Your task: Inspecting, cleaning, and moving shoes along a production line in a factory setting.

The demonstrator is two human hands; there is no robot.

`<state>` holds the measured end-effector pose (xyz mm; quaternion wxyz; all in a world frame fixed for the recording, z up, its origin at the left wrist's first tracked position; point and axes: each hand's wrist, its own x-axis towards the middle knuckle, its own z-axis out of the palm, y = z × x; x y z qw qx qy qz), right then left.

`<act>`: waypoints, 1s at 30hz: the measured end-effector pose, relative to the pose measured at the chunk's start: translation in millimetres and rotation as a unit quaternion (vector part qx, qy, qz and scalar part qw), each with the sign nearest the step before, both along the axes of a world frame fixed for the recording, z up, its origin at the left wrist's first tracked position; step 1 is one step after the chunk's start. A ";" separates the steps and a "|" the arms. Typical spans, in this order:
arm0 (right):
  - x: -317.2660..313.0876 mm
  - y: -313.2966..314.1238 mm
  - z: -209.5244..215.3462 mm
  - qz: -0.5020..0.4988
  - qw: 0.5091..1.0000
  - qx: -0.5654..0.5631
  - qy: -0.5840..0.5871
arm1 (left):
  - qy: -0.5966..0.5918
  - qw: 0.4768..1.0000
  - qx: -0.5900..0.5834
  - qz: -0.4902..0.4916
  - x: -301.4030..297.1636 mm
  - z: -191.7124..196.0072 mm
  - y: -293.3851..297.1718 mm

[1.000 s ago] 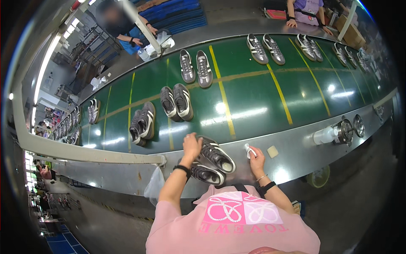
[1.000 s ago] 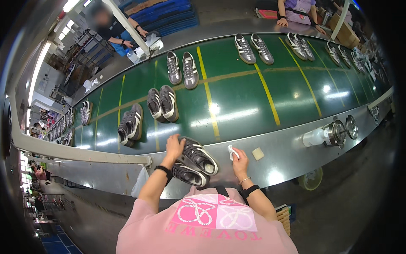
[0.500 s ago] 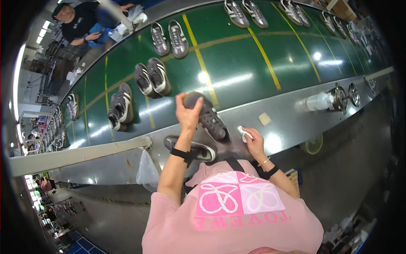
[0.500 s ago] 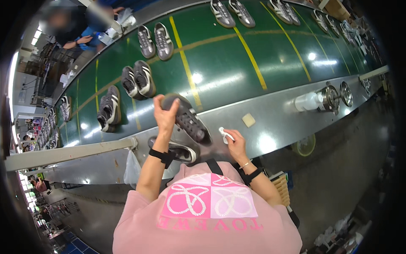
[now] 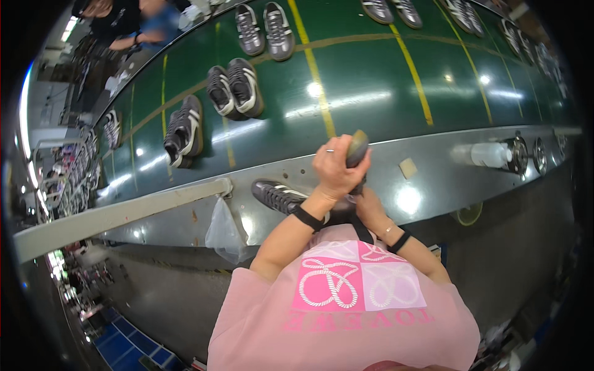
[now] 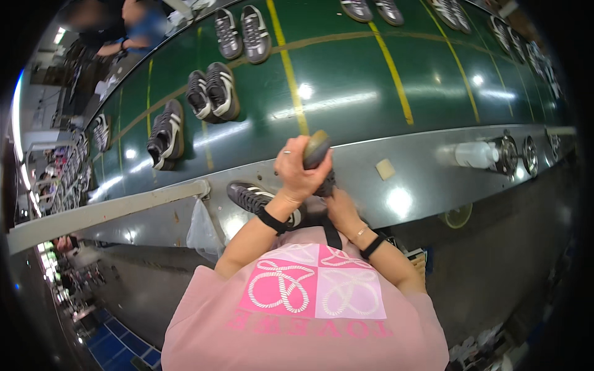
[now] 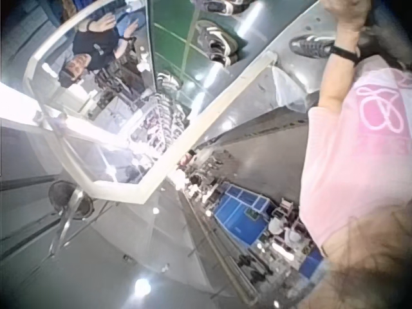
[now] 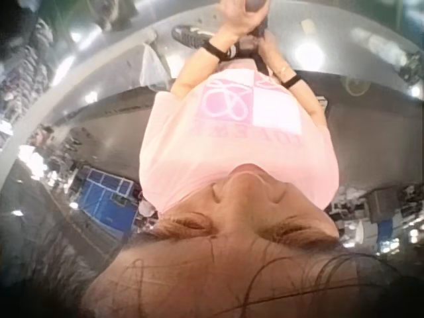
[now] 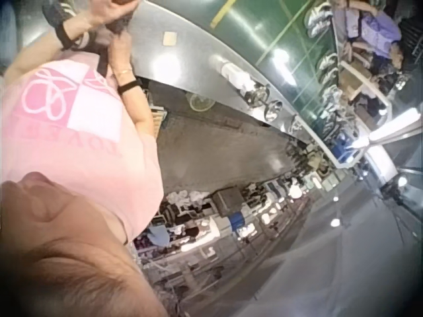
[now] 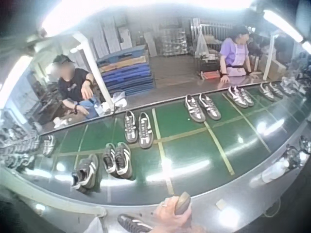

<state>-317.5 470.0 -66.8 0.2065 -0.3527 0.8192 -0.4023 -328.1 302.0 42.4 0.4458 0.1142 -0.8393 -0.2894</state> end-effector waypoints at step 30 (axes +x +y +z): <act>-21.2 -13.0 -31.6 0.072 0.995 0.006 0.070 | 0.014 0.999 0.031 0.002 -16.0 -11.2 2.8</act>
